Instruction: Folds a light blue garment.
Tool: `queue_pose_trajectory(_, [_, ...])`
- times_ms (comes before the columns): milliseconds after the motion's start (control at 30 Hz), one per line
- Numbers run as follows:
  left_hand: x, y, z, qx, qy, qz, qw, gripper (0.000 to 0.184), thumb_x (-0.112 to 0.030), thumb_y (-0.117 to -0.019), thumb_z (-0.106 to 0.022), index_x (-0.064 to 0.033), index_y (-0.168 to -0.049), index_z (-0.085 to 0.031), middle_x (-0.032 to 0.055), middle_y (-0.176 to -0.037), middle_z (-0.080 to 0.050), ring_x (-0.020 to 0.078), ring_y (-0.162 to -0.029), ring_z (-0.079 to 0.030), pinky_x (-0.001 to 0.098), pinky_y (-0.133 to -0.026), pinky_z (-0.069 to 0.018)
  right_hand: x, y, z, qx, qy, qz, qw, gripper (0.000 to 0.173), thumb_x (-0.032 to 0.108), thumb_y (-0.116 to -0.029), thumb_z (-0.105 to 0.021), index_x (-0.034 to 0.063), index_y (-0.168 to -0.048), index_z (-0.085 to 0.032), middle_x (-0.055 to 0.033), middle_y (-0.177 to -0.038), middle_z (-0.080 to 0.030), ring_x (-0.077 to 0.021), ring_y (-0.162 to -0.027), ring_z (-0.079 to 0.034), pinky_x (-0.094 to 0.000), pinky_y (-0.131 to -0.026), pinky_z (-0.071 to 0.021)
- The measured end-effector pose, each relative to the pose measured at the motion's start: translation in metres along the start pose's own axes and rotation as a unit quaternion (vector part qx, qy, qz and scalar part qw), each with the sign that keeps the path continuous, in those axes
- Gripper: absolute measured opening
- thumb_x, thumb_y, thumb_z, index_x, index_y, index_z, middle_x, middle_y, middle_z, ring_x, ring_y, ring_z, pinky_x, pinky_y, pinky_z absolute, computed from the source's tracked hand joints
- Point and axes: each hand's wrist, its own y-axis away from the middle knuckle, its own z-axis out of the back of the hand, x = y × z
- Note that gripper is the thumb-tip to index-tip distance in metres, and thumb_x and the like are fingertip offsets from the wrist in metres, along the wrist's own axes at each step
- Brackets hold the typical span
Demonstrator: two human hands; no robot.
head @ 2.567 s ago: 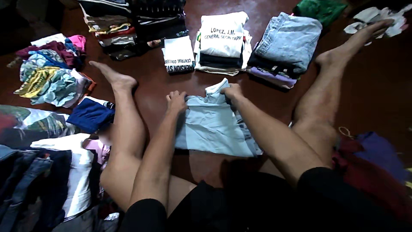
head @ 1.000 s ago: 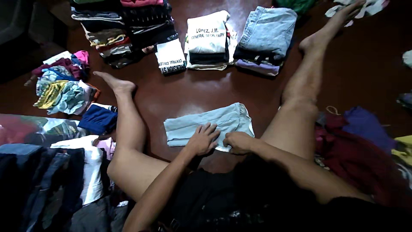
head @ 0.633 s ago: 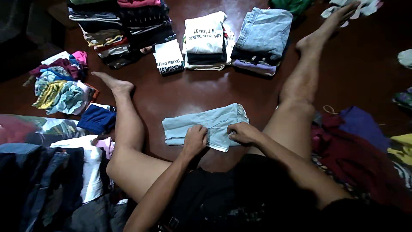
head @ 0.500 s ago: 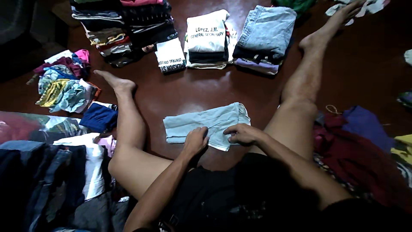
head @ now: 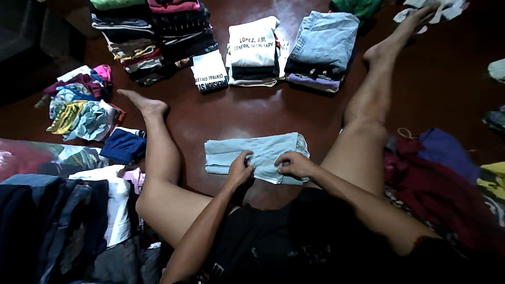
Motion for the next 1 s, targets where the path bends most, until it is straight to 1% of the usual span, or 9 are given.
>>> queue_pose_trajectory(67, [0.002,0.004,0.001,0.004,0.053,0.014,0.998,0.061,-0.018,-0.0921,-0.075,-0.0158,-0.148,-0.049,0.0090,-0.105,-0.068,0.0198,-0.087,-0.069,0.0407,-0.083,-0.0602,0.002,0.002,-0.002,-0.010,-0.022,-0.014,1.000,0.033,0.017,-0.0862,-0.081,0.0095,-0.117,-0.071,-0.0106,-0.093,-0.068,-0.0211,-0.076,-0.065,-0.0450,-0.076,-0.0565])
queue_pose_trajectory(133, [0.004,0.008,0.000,0.019,0.078,0.035,0.996,0.071,-0.016,-0.0896,-0.077,-0.0174,-0.152,-0.044,0.0084,-0.111,-0.069,0.0193,-0.090,-0.070,0.0406,-0.085,-0.0601,0.004,0.005,-0.007,-0.008,-0.020,-0.029,0.999,0.040,0.011,-0.0817,-0.082,0.0111,-0.119,-0.069,-0.0117,-0.092,-0.066,-0.0231,-0.075,-0.062,-0.0468,-0.073,-0.0548])
queue_pose_trajectory(267, [0.008,0.014,-0.005,0.058,0.088,0.053,0.993,0.080,-0.017,-0.0873,-0.079,-0.0196,-0.156,-0.038,0.0077,-0.107,-0.072,0.0195,-0.091,-0.072,0.0427,-0.087,-0.0602,0.004,0.011,-0.010,0.048,-0.006,-0.042,0.998,0.048,0.008,-0.0808,-0.083,0.0158,-0.126,-0.069,-0.0149,-0.110,-0.069,-0.0277,-0.091,-0.068,-0.0514,-0.084,-0.0568])
queue_pose_trajectory(400, [0.008,0.013,-0.010,0.105,0.112,0.029,0.988,0.084,-0.015,-0.0883,-0.078,-0.0251,-0.159,-0.032,0.0097,-0.106,-0.071,0.0198,-0.088,-0.071,0.0430,-0.086,-0.0594,-0.001,0.018,-0.004,0.116,-0.077,-0.039,0.989,0.029,0.006,-0.0897,-0.074,0.0123,-0.118,-0.073,-0.0044,-0.083,-0.062,-0.0136,-0.069,-0.058,-0.0352,-0.067,-0.0534])
queue_pose_trajectory(500, [0.010,0.009,-0.012,0.130,0.075,-0.010,0.989,0.076,-0.013,-0.0913,-0.073,-0.0270,-0.157,-0.037,0.0088,-0.103,-0.069,0.0193,-0.086,-0.068,0.0424,-0.084,-0.0588,-0.001,0.022,-0.002,0.118,-0.064,-0.026,0.991,0.021,0.012,-0.0934,-0.073,0.0120,-0.114,-0.077,-0.0051,-0.094,-0.073,-0.0125,-0.075,-0.065,-0.0360,-0.074,-0.0567])
queue_pose_trajectory(600, [0.014,0.008,-0.014,0.121,0.049,-0.048,0.990,0.049,-0.012,-0.0939,-0.066,-0.0175,-0.141,-0.058,0.0063,-0.095,-0.068,0.0169,-0.083,-0.065,0.0399,-0.082,-0.0564,-0.003,0.020,-0.002,0.093,-0.003,0.032,0.995,0.020,0.022,-0.0949,-0.073,0.0138,-0.112,-0.079,-0.0056,-0.108,-0.075,-0.0159,-0.097,-0.069,-0.0433,-0.093,-0.0550])
queue_pose_trajectory(667, [0.012,0.012,-0.016,0.087,0.019,-0.038,0.995,0.039,-0.022,-0.0967,-0.066,-0.0145,-0.135,-0.062,0.0075,-0.100,-0.068,0.0183,-0.088,-0.066,0.0403,-0.086,-0.0561,-0.005,0.021,-0.001,0.070,0.023,0.070,0.995,0.021,0.028,-0.0962,-0.070,0.0149,-0.110,-0.080,-0.0047,-0.108,-0.075,-0.0163,-0.102,-0.069,-0.0444,-0.096,-0.0543])
queue_pose_trajectory(800, [0.005,0.014,-0.021,0.010,-0.057,0.004,0.998,0.052,-0.040,-0.0970,-0.066,-0.0190,-0.144,-0.056,0.0146,-0.125,-0.064,0.0294,-0.112,-0.065,0.0510,-0.099,-0.0535,-0.004,0.023,0.004,0.069,0.039,0.086,0.993,0.024,0.033,-0.0975,-0.069,0.0156,-0.110,-0.080,-0.0036,-0.106,-0.075,-0.0152,-0.101,-0.070,-0.0438,-0.095,-0.0548])
queue_pose_trajectory(1000, [0.003,0.011,-0.029,0.034,-0.060,-0.019,0.997,0.063,-0.017,-0.0924,-0.067,-0.0262,-0.152,-0.047,0.0140,-0.127,-0.068,0.0322,-0.116,-0.066,0.0562,-0.100,-0.0527,0.024,0.037,0.007,0.085,0.107,0.054,0.989,0.031,0.037,-0.0997,-0.065,0.0152,-0.117,-0.078,-0.0081,-0.106,-0.076,-0.0230,-0.099,-0.071,-0.0528,-0.093,-0.0541])
